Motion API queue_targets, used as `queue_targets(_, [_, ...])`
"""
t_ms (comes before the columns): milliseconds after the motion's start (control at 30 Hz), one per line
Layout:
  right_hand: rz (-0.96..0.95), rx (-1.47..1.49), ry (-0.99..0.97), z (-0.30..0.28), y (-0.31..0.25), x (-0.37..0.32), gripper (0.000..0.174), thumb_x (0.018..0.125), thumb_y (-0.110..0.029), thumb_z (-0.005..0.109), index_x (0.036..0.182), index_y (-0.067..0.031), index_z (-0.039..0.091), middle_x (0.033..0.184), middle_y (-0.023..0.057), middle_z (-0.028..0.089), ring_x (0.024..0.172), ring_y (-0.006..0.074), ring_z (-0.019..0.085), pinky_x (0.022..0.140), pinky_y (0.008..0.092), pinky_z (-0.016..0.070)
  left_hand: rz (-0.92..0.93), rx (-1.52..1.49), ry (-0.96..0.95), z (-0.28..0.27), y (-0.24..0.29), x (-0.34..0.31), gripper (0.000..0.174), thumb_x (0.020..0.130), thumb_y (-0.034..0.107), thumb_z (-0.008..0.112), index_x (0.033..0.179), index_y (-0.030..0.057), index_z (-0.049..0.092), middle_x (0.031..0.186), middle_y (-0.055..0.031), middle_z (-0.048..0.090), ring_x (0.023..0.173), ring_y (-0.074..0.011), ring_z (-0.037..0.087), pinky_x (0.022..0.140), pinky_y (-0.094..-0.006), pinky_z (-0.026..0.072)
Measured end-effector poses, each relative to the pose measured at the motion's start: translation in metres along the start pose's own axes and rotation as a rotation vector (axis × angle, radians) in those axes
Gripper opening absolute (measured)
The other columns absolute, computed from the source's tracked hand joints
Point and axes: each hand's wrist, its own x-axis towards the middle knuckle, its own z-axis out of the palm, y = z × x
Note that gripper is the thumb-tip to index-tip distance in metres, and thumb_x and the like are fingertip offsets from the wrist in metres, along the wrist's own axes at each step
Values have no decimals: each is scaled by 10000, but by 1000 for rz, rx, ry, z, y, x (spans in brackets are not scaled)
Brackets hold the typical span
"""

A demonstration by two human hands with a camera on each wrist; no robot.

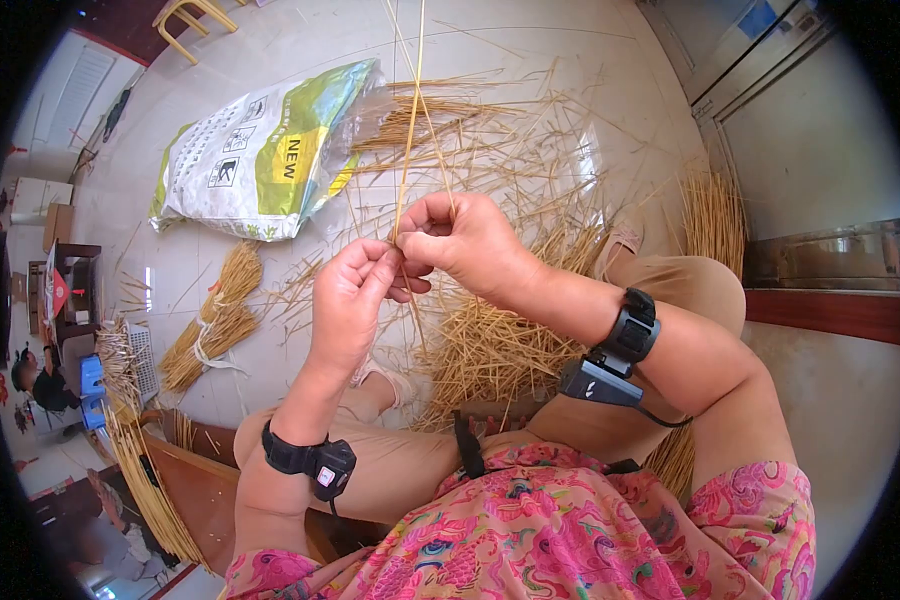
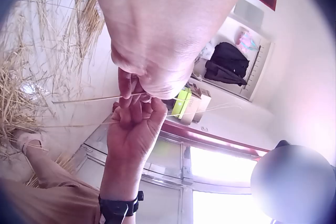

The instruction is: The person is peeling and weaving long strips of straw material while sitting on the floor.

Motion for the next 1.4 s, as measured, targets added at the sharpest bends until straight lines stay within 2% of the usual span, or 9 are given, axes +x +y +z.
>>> queue_targets(200, [-22, -105, 0, -2, 2, 1, 47, 771, -16, 592, 795, 22, 579, 726, 48, 599, 647, 82, 557, 563, 224, 464, 7, 12, 1, 2, -1, -1, 127, 932, 80, 483, 952, -28, 546, 849, -92, 650, 732, -135, 643, 628, -224, 503])
queue_targets(400, [2, -7, -44, -2, 1, 0, 35, 777, -9, 574, 787, 11, 547, 688, 34, 575, 575, 83, 535, 502, 231, 445, -10, 4, -53, 1, 2, -1, 151, 941, 107, 468, 948, -22, 547, 856, -95, 654, 727, -138, 642, 630, -226, 499])
queue_targets(600, [13, 69, -124, -6, 0, 0, 43, 788, -17, 570, 806, 2, 535, 673, 20, 550, 570, 75, 522, 488, 225, 434, -89, -177, -136, -1, 1, 0, 202, 944, 192, 460, 927, 14, 553, 848, -127, 662, 685, -159, 643, 586, -220, 465])
queue_targets(800, [-37, -18, -56, -3, 2, 1, 42, 782, -25, 583, 805, 2, 561, 718, 14, 568, 610, 61, 518, 541, 217, 446, -154, -286, -193, -4, 3, -1, 217, 936, 234, 478, 946, 32, 557, 849, -152, 668, 681, -161, 643, 575, -213, 453])
queue_targets(1100, [20, -40, -118, -6, -5, 0, 62, 801, -55, 611, 800, 6, 597, 723, 15, 598, 660, 61, 541, 585, 220, 455, -184, -322, -209, -6, 0, 1, 230, 930, 240, 488, 952, 22, 559, 824, -151, 667, 651, -158, 639, 555, -209, 457])
queue_targets(1200, [-24, -58, -109, -6, -2, 3, 90, 813, -83, 632, 782, -1, 612, 702, 4, 595, 616, 47, 520, 545, 201, 429, -203, -379, -228, -9, -2, 1, 226, 925, 239, 498, 951, 22, 552, 805, -151, 665, 622, -156, 635, 532, -198, 459])
queue_targets(1300, [33, -87, -129, -7, -11, 0, 106, 815, -100, 645, 772, -6, 622, 673, -8, 587, 553, 31, 474, 483, 184, 372, -231, -470, -313, -14, 0, 1, 201, 930, 211, 481, 952, 24, 549, 821, -161, 664, 667, -175, 650, 577, -210, 476])
queue_targets(1400, [59, -20, -174, -8, -12, 0, 114, 819, -112, 648, 771, -11, 625, 647, -10, 579, 500, 28, 425, 439, 180, 314, -238, -521, -322, -14, 0, 0, 199, 924, 213, 491, 950, 25, 551, 819, -168, 662, 653, -179, 650, 581, -226, 498])
